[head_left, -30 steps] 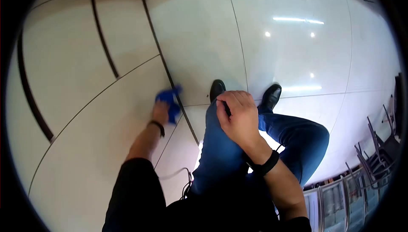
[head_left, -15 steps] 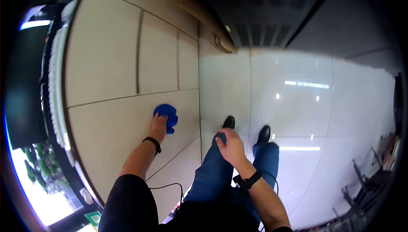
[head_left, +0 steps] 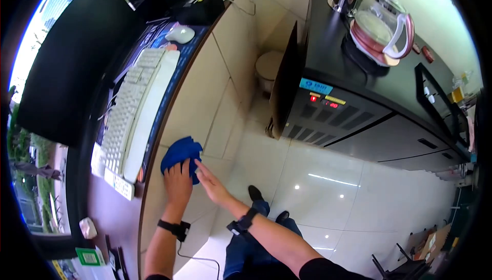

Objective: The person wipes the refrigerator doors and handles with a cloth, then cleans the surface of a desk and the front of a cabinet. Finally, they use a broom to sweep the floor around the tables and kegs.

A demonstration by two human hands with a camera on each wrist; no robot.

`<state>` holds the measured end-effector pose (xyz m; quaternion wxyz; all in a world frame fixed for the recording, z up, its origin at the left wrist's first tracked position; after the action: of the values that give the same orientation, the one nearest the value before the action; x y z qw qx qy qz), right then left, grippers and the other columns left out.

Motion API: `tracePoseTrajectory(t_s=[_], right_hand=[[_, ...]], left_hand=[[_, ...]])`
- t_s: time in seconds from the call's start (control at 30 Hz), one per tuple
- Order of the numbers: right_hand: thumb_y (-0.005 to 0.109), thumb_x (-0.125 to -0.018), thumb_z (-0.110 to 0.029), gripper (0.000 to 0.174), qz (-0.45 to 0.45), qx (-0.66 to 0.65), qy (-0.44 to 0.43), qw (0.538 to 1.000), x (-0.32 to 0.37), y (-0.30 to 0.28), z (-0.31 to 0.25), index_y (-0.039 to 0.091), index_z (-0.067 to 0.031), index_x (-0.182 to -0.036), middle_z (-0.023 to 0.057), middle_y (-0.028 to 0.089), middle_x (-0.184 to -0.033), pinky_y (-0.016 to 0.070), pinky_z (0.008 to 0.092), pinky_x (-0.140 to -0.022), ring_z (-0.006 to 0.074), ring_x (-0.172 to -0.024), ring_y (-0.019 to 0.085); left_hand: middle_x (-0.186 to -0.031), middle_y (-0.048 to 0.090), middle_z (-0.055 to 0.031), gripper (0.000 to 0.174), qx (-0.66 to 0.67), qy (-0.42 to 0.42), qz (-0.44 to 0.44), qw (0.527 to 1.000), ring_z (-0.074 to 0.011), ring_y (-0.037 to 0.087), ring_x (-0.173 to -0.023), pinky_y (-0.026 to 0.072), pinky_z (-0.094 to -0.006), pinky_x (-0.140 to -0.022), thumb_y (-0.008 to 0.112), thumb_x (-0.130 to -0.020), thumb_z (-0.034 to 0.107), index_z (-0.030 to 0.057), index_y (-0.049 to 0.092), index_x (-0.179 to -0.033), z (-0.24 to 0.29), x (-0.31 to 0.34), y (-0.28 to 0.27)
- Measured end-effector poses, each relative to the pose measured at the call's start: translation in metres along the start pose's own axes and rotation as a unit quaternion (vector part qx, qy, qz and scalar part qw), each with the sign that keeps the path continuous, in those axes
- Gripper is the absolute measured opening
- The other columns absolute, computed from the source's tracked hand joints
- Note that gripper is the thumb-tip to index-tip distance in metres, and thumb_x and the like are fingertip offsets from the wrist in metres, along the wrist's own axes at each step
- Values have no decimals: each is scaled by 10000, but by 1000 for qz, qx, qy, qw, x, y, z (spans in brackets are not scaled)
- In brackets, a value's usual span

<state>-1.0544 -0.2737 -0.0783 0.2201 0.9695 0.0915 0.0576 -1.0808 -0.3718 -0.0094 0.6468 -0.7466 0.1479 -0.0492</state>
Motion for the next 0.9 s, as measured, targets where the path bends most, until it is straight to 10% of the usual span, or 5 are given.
tracePoseTrajectory(t_s=[0.27,0.47,0.5,0.6,0.9], right_hand=[[392,-992,-379,645,19,-6,-41,999,-92,63,-19,193,47,-1433,194,120,-1530,55,335,-1144,274,-1432,27],[408,-992,-317,566,138,76,-36,987,-197,8,-39,249,23,-1416,169,347,-1427,216,345,-1097,276,-1315,317],[398,-993,-312,587,136,131,-123,974,-227,-11,-75,214,41,-1423,195,247,-1469,131,347,-1120,297,-1363,211],[342,-997,-401,669,173,214,-217,937,-359,-96,-118,132,50,-1444,234,113,-1521,58,369,-1148,332,-1417,88],[395,-1005,-267,431,281,9,-249,927,-355,-102,-141,454,71,-1265,150,501,-1287,329,293,-1002,198,-1158,456]], left_hand=[[-1196,483,-242,454,299,-84,87,947,-414,482,-1100,406,-458,-930,594,-733,-40,-22,481,-1173,-12,11,-42],[-1010,587,-195,251,353,-198,-11,914,-390,567,-961,475,-457,-853,604,-727,-34,-4,578,-975,-36,115,-8],[-1207,523,-227,424,349,-193,-88,913,-375,520,-1112,431,-431,-941,573,-769,-11,-32,510,-1188,-43,148,9],[-1116,598,-178,240,272,-311,-13,911,-337,589,-1001,532,-368,-743,589,-822,-17,-10,607,-1061,-45,161,-26],[-1033,612,-133,225,278,-585,95,756,-219,592,-931,515,-317,-726,603,-892,76,7,542,-1098,-21,166,-20]])
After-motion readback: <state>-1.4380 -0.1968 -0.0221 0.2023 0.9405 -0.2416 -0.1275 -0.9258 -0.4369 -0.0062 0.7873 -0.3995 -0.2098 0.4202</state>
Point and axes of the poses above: each hand's wrist, its own x-axis away from the middle knuckle, its own y-axis out of the palm, z = x × y, the point moved 5 cm from there along -x, towards the middle knuckle
